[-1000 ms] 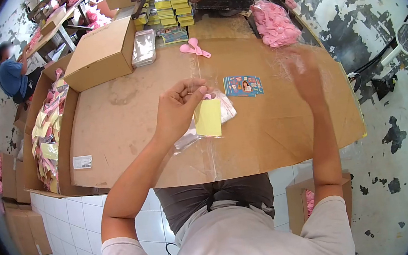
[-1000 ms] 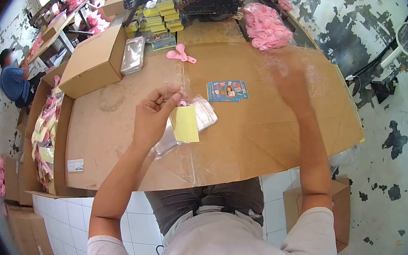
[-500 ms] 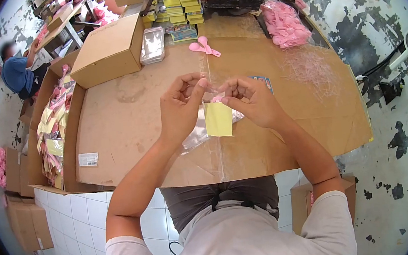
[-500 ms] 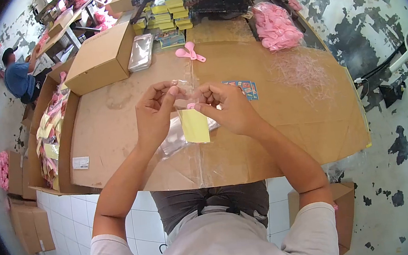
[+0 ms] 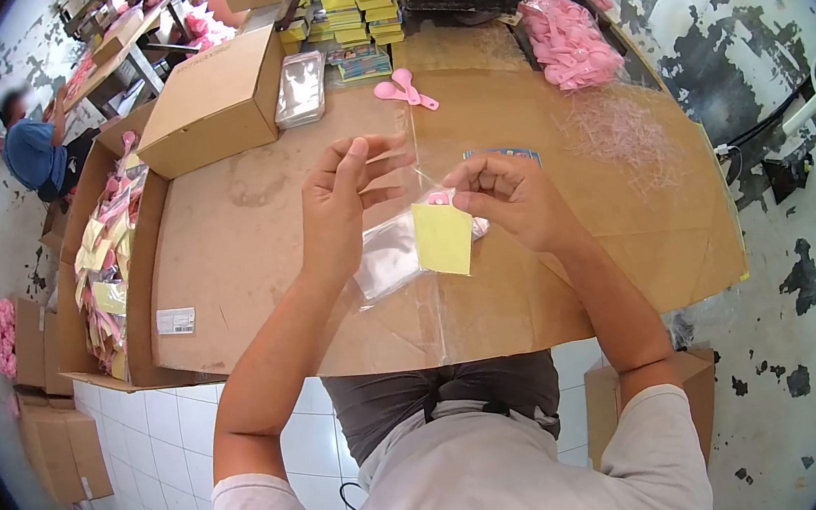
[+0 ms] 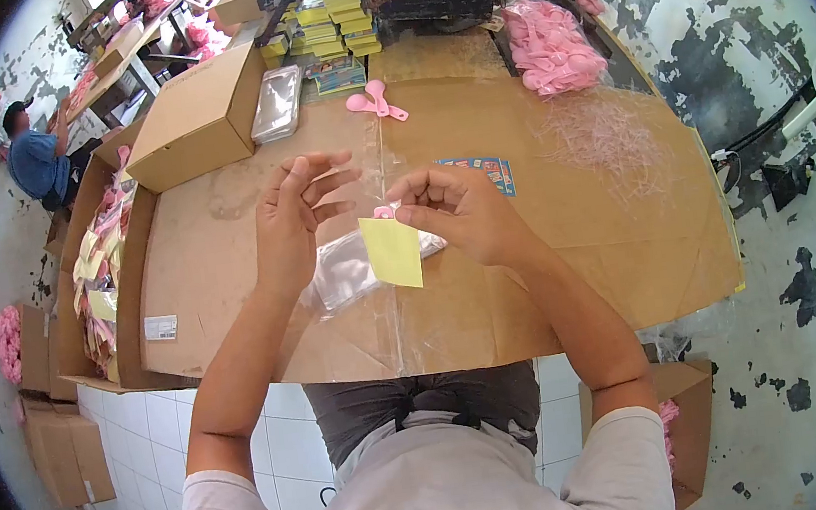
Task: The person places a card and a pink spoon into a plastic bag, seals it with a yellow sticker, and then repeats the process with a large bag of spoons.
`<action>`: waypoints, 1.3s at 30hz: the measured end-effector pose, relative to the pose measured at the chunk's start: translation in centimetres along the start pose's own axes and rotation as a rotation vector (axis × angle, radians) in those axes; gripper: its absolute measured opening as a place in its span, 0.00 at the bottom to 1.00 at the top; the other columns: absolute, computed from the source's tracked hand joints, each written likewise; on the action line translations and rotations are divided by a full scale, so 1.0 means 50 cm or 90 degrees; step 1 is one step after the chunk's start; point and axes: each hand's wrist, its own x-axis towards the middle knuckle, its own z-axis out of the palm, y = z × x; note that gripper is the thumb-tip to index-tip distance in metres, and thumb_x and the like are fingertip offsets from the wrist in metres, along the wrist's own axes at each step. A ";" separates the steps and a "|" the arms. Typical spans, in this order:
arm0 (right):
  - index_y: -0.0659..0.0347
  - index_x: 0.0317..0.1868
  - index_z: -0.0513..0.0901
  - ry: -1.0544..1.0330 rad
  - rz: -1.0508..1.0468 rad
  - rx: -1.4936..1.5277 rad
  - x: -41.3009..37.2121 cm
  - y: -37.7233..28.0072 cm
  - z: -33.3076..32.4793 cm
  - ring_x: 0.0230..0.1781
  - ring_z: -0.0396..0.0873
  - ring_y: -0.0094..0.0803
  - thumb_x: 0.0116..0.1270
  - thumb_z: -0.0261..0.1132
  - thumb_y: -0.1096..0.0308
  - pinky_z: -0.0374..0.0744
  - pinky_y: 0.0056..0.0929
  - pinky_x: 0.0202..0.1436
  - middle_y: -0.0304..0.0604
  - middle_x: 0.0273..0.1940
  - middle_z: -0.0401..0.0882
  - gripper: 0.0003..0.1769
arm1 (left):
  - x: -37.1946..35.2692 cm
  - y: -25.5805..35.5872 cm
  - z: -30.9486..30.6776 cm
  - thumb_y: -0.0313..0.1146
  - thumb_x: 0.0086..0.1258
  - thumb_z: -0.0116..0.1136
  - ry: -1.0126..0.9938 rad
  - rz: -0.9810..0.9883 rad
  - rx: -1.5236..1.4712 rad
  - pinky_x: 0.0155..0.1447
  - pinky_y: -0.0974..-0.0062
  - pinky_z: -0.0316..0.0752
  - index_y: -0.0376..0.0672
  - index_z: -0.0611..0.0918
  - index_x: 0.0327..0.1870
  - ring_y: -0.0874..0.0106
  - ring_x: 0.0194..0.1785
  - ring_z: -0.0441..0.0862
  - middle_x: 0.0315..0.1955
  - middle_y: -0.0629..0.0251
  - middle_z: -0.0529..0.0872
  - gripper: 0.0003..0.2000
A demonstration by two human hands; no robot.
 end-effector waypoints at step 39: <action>0.70 0.49 0.87 0.011 0.041 -0.016 -0.001 0.022 -0.061 0.50 0.84 0.25 0.73 0.68 0.76 0.81 0.25 0.58 0.39 0.47 0.85 0.08 | -0.008 -0.049 -0.015 0.20 0.76 0.55 -0.174 -0.038 0.191 0.49 0.75 0.86 0.33 0.88 0.51 0.74 0.45 0.89 0.46 0.58 0.92 0.11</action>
